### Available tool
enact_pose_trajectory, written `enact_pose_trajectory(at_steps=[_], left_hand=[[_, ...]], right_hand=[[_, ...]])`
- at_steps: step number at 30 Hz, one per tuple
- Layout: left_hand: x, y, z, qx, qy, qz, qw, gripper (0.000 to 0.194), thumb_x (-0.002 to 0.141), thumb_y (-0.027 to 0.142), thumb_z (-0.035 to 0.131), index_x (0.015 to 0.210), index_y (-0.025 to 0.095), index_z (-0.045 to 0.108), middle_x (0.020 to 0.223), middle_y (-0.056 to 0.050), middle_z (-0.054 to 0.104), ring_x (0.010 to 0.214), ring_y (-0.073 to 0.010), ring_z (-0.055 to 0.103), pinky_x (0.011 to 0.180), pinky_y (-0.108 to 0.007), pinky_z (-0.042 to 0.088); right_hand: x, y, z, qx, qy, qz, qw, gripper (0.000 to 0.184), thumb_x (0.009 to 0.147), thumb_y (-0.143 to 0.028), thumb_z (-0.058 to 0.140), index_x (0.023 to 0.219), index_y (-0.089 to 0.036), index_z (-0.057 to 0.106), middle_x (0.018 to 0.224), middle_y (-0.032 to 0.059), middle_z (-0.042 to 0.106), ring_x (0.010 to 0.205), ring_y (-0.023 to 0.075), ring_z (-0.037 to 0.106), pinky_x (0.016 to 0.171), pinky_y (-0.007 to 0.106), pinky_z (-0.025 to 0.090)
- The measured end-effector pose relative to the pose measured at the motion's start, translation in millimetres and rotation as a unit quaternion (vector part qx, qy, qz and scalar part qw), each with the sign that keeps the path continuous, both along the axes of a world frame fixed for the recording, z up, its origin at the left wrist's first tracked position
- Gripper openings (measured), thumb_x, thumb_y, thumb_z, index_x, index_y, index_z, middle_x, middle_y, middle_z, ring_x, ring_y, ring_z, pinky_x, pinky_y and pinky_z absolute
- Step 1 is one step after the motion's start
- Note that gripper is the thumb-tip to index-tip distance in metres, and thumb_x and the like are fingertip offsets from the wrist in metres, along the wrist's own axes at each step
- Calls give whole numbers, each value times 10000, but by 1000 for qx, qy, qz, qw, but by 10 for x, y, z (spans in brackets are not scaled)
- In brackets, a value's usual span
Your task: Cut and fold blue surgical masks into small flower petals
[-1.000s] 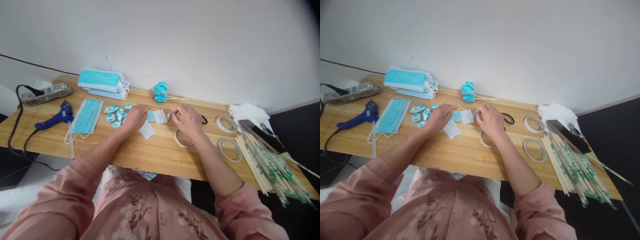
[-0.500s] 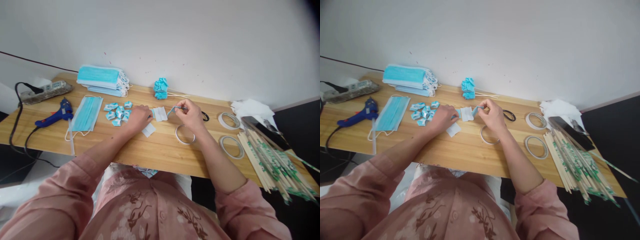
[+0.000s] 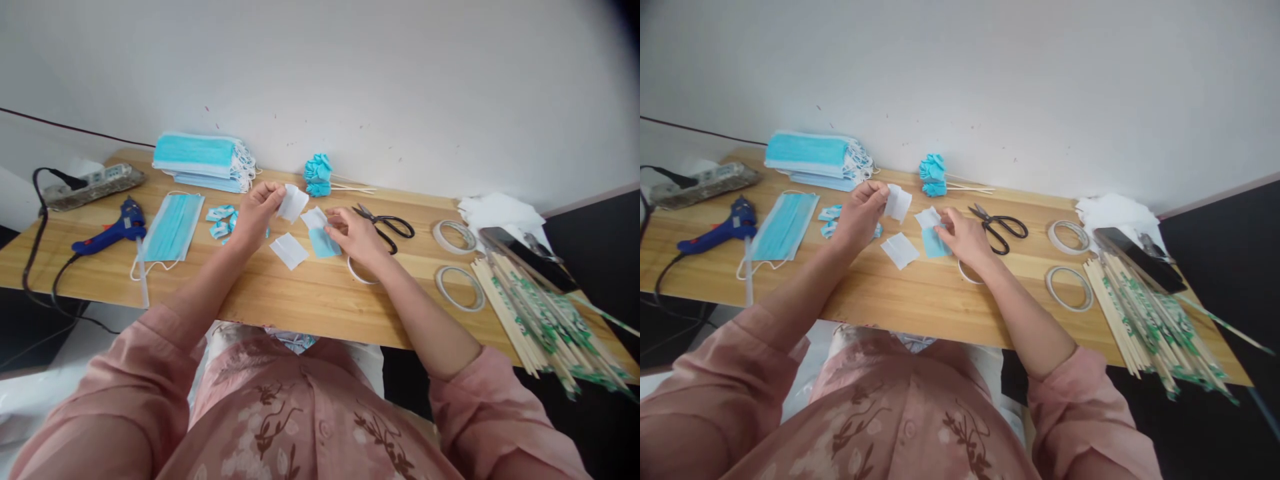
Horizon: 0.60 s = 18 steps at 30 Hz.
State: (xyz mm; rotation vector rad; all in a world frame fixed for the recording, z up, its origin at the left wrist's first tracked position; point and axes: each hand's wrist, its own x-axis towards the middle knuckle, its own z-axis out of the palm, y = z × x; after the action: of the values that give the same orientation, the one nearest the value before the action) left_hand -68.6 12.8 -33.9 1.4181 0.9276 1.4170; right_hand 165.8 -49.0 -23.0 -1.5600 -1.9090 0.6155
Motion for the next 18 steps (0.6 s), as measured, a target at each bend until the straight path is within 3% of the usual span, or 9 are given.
enact_pose_trajectory(at_steps=[3, 6, 7, 9, 11, 14, 18], left_hand=[[11, 21, -91, -75, -3, -32, 997, 258, 897, 438, 690, 843, 206, 590, 670, 11, 594, 563, -109, 543, 546, -239, 488], [31, -7, -141, -105, 93, -77, 987, 233, 913, 414, 635, 873, 185, 643, 720, -37, 688, 613, -157, 625, 576, -285, 541], [39, -33, -136, -78, 148, -72, 983, 219, 917, 389, 618, 904, 177, 674, 797, -64, 736, 696, -186, 676, 643, -316, 576], [62, -105, -100, 45, 266, -17, 963, 211, 927, 319, 596, 1012, 177, 726, 1055, -108, 788, 982, -244, 730, 878, -397, 600], [98, -196, -56, 189, 350, 9, 918, 262, 945, 266, 573, 1133, 186, 738, 1299, -124, 741, 1260, -283, 657, 1094, -475, 513], [174, -330, -44, 304, 399, -93, 860, 284, 998, 255, 522, 1160, 180, 743, 1339, -137, 725, 1288, -287, 648, 1131, -507, 482], [259, -421, -117, 332, 465, -213, 793, 260, 1004, 268, 533, 1062, 175, 769, 1300, -159, 735, 1227, -308, 673, 1095, -508, 500]], right_hand=[[85, -13, 71, 95, -63, -6, 993, 347, 981, -369, 585, 1278, -202, 648, 1329, 145, 743, 1229, 306, 702, 1030, 481, 537], [234, 25, 132, 132, -89, -46, 986, 340, 989, -335, 545, 1280, -204, 663, 1279, 129, 766, 1168, 300, 722, 998, 469, 553], [283, 42, 148, 133, -101, -61, 984, 331, 983, -304, 538, 1268, -209, 674, 1236, 120, 782, 1121, 297, 734, 966, 459, 561], [365, 68, 181, 136, -128, -90, 978, 317, 967, -246, 526, 1230, -217, 701, 1157, 108, 800, 1047, 291, 741, 902, 434, 562], [413, 73, 236, 139, -156, -118, 971, 298, 947, -206, 533, 1171, -220, 729, 1127, 105, 802, 1025, 290, 734, 857, 410, 545], [426, 36, 375, 112, -193, -126, 967, 249, 936, -209, 568, 1098, -223, 755, 1096, 87, 810, 984, 281, 735, 780, 371, 506], [411, -73, 530, 0, -279, -12, 960, 233, 910, -210, 631, 1083, -264, 777, 993, 27, 833, 873, 253, 743, 656, 323, 428]])
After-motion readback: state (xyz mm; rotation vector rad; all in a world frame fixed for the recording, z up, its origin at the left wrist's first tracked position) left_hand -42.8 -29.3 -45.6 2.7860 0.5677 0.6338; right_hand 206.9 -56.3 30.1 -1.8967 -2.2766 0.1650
